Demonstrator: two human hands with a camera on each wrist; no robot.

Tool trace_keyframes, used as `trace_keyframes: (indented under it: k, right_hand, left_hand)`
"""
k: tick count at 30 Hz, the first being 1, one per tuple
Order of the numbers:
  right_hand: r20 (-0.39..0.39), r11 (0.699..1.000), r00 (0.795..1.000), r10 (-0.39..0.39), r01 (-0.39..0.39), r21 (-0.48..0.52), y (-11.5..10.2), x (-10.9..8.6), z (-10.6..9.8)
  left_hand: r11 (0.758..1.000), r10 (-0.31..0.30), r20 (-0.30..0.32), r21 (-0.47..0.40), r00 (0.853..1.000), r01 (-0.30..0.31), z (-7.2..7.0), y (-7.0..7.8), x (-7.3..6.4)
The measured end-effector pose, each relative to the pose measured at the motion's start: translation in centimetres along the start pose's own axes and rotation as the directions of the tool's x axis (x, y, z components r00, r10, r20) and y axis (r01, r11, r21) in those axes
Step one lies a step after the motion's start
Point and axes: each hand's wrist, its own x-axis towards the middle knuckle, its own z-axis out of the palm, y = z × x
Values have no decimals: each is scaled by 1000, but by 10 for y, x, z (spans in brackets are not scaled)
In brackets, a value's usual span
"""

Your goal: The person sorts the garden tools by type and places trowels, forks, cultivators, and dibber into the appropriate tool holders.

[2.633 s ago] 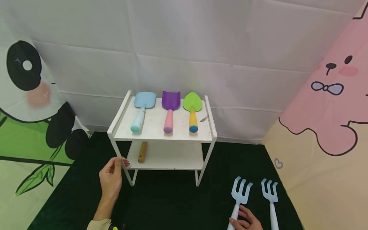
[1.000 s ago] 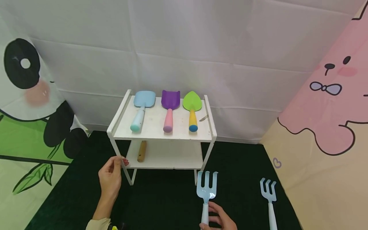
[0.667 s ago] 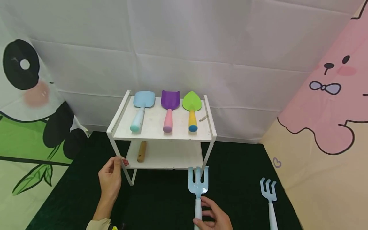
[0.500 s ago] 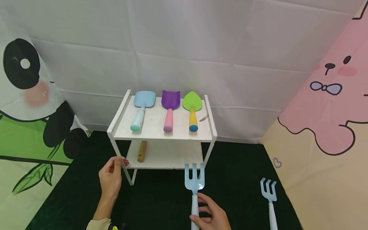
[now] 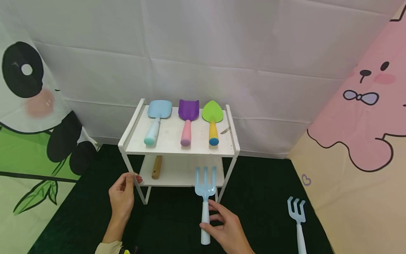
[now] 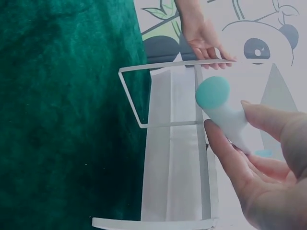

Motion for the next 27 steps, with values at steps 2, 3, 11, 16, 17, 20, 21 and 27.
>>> trace_keyframes:
  k: [2, 3, 11, 16, 17, 20, 21, 27]
  right_hand:
    - [-13, 1000, 1000, -12, 12, -6, -2, 4, 0]
    - [-23, 1000, 999, -22, 22, -14, -3, 6, 0]
    - [-77, 990, 989, -127, 122, -66, -7, 25, 2]
    - [-96, 985, 982, -162, 156, -67, -13, 36, 2]
    - [-98, 984, 980, -173, 167, -68, -15, 39, 3]
    - [-98, 977, 973, -210, 204, -68, -19, 46, 2]
    - [-98, 974, 970, -221, 215, -68, -20, 49, 2]
    - [-105, 969, 964, -244, 238, -66, -23, 66, 3]
  left_hand:
    - [1000, 0, 3, -3, 1000, 0, 0, 0, 0]
    - [1000, 1, 5, -3, 1000, -1, 0, 0, 0]
    - [1000, 6, 1, -3, 1000, -6, 0, 0, 0]
    - [1000, 12, -2, 3, 1000, -12, 0, 0, -1]
    - [1000, 14, -2, 4, 1000, -14, -1, 0, -1]
    - [1000, 13, -2, 9, 1000, -13, -1, 0, 0]
    - [1000, 12, -2, 11, 1000, -12, -1, 0, 0]
    - [1000, 3, -1, 13, 1000, -3, -1, 0, 0]
